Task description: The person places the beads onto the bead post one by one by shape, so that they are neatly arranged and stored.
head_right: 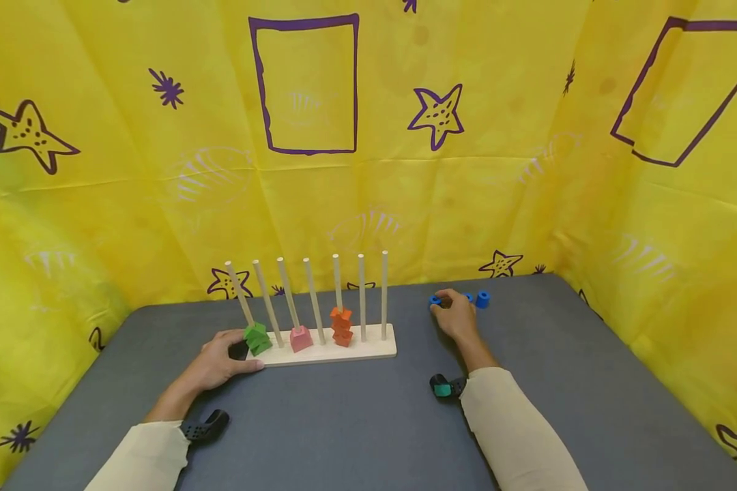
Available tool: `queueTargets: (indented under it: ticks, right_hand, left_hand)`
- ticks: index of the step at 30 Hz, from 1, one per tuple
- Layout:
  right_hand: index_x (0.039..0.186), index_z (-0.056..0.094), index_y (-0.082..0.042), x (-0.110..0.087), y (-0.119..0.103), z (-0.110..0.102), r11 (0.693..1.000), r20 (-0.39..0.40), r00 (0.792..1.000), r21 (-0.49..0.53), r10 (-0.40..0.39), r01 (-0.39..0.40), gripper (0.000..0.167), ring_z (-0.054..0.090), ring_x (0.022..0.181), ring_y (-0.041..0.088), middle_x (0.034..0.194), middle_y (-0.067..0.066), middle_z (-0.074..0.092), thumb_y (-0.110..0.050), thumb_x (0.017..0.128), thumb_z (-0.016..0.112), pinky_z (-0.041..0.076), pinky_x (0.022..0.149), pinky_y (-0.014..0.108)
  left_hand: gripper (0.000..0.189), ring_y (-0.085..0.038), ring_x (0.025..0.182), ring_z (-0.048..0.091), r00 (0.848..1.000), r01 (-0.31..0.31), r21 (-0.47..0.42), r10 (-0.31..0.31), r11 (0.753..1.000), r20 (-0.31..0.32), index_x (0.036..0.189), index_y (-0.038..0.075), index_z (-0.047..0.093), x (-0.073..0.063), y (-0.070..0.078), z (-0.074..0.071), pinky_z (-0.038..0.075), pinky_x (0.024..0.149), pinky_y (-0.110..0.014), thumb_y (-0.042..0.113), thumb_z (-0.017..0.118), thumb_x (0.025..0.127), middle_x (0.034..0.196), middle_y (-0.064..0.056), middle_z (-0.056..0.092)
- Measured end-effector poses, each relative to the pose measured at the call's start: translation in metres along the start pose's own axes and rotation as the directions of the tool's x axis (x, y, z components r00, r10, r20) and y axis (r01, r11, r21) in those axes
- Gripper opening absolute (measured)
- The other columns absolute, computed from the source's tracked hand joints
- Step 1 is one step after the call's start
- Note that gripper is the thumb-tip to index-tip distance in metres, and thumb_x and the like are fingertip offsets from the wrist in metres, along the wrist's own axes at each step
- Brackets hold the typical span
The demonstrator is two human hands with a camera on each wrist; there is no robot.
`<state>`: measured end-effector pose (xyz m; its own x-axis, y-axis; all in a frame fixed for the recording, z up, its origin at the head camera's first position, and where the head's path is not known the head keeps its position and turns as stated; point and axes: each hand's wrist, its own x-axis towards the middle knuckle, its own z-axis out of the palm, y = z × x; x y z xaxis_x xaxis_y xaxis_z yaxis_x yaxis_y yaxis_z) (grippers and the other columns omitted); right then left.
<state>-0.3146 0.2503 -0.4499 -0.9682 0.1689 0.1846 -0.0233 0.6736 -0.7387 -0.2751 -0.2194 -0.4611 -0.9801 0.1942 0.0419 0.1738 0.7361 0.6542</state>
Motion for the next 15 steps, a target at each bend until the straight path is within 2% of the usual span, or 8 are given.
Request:
queueTargets:
  ticks: [1, 3, 8, 12, 15]
  right_hand:
    - [0.123, 0.061, -0.001, 0.000, 0.000, 0.001, 1.000, -0.008, 1.000, -0.004, -0.004, 0.003, 0.034, 0.055, 0.107, 0.039, 0.115, 0.023, 0.063, -0.015, 0.092, 0.067, 0.028, 0.099, 0.056]
    - [0.117, 0.062, -0.001, -0.001, 0.000, 0.002, 1.000, -0.023, 1.000, -0.011, -0.013, 0.013, 0.031, 0.056, 0.104, 0.038, 0.110, 0.021, 0.065, -0.017, 0.090, 0.069, 0.028, 0.098, 0.055]
    - [0.108, 0.064, -0.003, -0.002, -0.002, 0.003, 0.999, -0.025, 0.999, -0.032, -0.032, 0.031, 0.028, 0.058, 0.099, 0.035, 0.104, 0.017, 0.066, -0.021, 0.088, 0.072, 0.041, 0.086, 0.052]
    - [0.113, 0.065, -0.002, -0.002, -0.004, 0.001, 1.000, -0.035, 0.999, 0.002, -0.024, 0.024, 0.030, 0.060, 0.102, 0.036, 0.109, 0.019, 0.066, -0.020, 0.090, 0.069, 0.045, 0.085, 0.049]
    - [0.121, 0.063, -0.001, -0.003, -0.011, -0.006, 0.998, -0.040, 0.999, 0.063, -0.021, 0.023, 0.036, 0.062, 0.102, 0.036, 0.116, 0.021, 0.064, -0.021, 0.091, 0.067, 0.050, 0.081, 0.047]
  left_hand:
    - [0.085, -0.046, 0.127, 0.027, 1.000, -0.003, 0.000, 0.003, 1.000, 0.000, 0.137, 0.003, 0.053, 0.000, 0.000, 0.000, 0.015, 0.097, -0.067, 0.049, 0.082, 0.072, 0.137, -0.024, 0.045]
    - [0.085, -0.046, 0.127, 0.027, 1.000, -0.007, 0.000, 0.007, 1.000, -0.002, 0.137, 0.003, 0.053, -0.001, 0.000, -0.001, 0.015, 0.097, -0.067, 0.049, 0.082, 0.072, 0.136, -0.024, 0.046]
    - [0.084, -0.046, 0.126, 0.027, 1.000, -0.008, 0.002, 0.008, 1.000, -0.006, 0.137, 0.002, 0.053, -0.002, 0.001, -0.002, 0.016, 0.097, -0.067, 0.048, 0.082, 0.072, 0.136, -0.025, 0.046]
    - [0.083, -0.045, 0.127, 0.027, 1.000, -0.008, 0.001, 0.008, 1.000, -0.002, 0.136, 0.003, 0.054, -0.003, 0.002, -0.002, 0.015, 0.097, -0.067, 0.047, 0.082, 0.072, 0.136, -0.025, 0.046]
    - [0.082, -0.044, 0.128, 0.027, 1.000, -0.008, 0.000, 0.008, 1.000, -0.002, 0.136, 0.003, 0.054, -0.002, 0.002, -0.001, 0.014, 0.098, -0.066, 0.047, 0.082, 0.073, 0.136, -0.024, 0.046]
